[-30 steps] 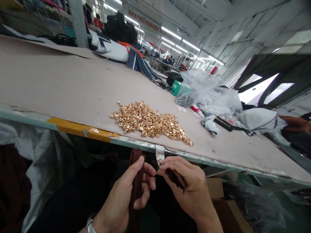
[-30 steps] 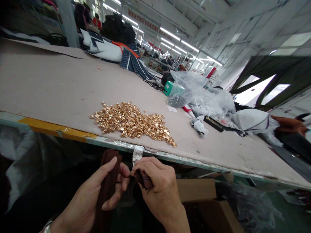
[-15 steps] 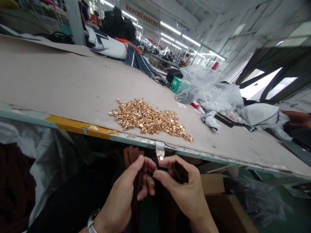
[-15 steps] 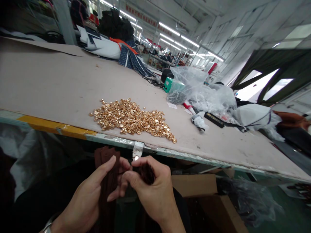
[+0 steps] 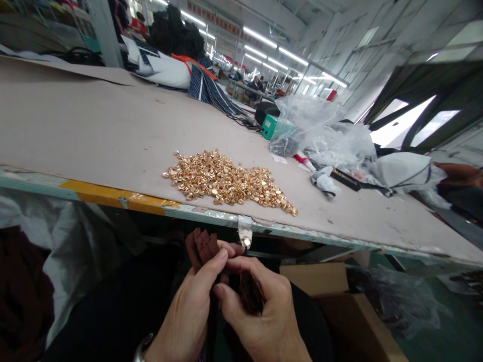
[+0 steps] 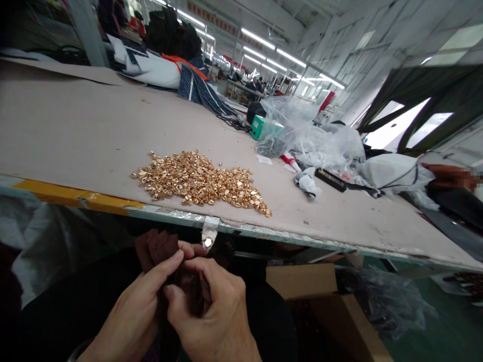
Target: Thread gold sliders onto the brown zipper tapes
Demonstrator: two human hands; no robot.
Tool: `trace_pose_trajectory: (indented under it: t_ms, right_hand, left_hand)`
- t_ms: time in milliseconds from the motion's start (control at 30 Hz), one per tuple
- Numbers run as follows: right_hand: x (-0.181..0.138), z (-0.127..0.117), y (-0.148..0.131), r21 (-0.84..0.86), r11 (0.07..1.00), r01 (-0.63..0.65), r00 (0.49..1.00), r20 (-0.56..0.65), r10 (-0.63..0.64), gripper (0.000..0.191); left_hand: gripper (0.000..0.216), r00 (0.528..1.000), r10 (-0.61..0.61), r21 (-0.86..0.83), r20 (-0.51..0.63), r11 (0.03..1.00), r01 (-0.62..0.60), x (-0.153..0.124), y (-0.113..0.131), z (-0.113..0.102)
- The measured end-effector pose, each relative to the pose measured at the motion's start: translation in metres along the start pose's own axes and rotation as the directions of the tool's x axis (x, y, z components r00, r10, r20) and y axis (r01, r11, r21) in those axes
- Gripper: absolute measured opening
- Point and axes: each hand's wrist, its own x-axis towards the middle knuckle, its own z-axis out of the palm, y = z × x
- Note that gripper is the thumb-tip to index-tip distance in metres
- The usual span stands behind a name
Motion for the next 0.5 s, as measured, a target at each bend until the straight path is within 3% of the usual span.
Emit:
trace_pose_trajectory:
  t_ms: [100,233,333,400,500]
  right_hand:
    - [-0.001,0.001,-0.001,-0.002,0.999,0.037,0.999,-0.034,-0.037,0.024]
    - [-0.001,0.000,0.003,0.002,1.000,0.031,0.998,-0.051,-0.031,0.016]
    - [0.000,-0.006,0.008,0.113,0.987,-0.111,0.992,-0.043,0.117,0.008]
    - [0.001,-0.010,0.012,0.239,0.939,-0.248,0.966,-0.009,0.258,0.013]
    - [0.000,-0.015,0.016,0.368,0.860,-0.353,0.931,0.050,0.361,0.021]
  left_hand:
    - [0.032,0.998,0.045,0.023,-0.041,0.999,-0.044,-0.001,-0.003,-0.002]
    - [0.032,0.999,-0.002,-0.007,-0.036,1.000,0.001,-0.004,-0.007,0.002]
    - [0.029,0.998,-0.060,-0.125,-0.034,0.991,0.055,-0.002,-0.005,0.007]
    - [0.022,0.995,-0.062,-0.163,-0.079,0.985,0.049,0.002,0.000,0.008]
    - [0.022,0.996,-0.004,-0.018,-0.089,1.000,0.002,0.007,0.008,0.007]
